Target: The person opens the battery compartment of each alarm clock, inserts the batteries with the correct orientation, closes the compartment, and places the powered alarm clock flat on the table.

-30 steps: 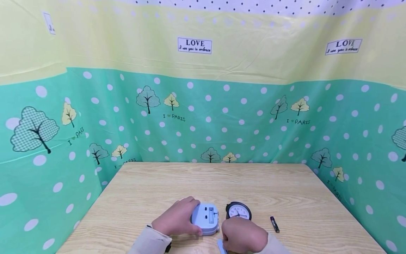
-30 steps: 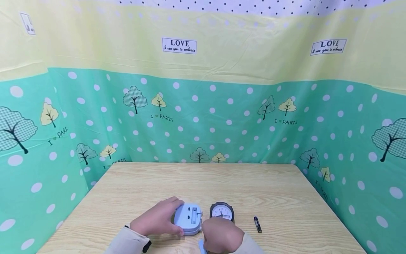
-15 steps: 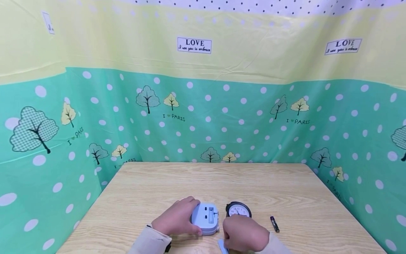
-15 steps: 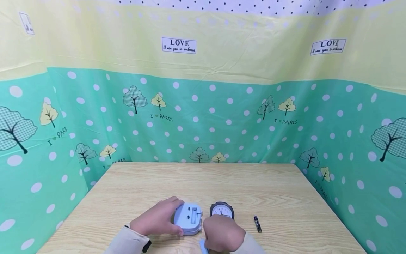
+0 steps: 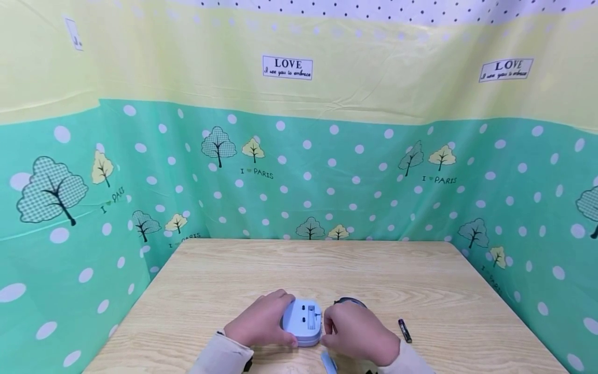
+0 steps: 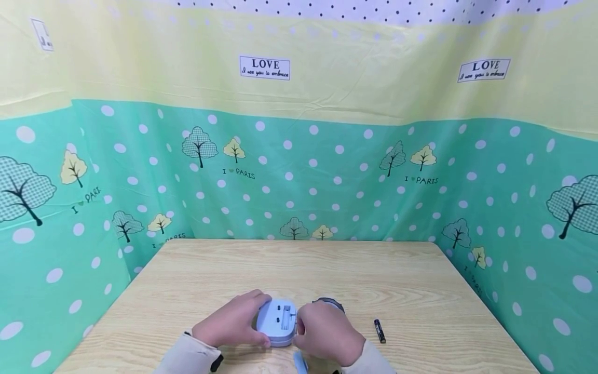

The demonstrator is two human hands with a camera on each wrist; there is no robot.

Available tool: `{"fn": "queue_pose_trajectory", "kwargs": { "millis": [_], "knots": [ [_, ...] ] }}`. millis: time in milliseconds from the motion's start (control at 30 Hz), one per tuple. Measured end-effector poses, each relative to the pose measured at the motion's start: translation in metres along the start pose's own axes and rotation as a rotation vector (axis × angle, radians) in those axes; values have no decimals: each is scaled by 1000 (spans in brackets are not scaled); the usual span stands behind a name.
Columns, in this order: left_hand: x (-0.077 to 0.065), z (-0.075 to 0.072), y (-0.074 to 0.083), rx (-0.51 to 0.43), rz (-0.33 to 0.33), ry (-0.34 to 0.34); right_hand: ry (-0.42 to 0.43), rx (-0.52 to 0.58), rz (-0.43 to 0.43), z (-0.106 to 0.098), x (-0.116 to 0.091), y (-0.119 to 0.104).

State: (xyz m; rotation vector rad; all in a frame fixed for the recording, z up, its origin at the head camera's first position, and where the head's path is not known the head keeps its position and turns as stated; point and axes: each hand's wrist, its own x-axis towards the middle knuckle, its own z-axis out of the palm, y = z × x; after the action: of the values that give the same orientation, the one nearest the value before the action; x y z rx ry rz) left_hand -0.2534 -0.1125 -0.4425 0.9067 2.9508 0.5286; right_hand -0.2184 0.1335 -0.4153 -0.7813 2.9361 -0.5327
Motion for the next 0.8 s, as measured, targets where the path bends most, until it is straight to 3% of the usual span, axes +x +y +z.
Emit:
{"fn": "queue_pose_trajectory", "kwargs": {
  "millis": [133,467,800],
  "knots": [
    [0,-1,0,-7,0,-1,58,51,8,1,3,1],
    [1,-1,0,12,-3,-5,68,101,73,3,8,4],
    [3,0,-1,-3,-32,-29,141,12,65,17,13,8]
  ]
}}
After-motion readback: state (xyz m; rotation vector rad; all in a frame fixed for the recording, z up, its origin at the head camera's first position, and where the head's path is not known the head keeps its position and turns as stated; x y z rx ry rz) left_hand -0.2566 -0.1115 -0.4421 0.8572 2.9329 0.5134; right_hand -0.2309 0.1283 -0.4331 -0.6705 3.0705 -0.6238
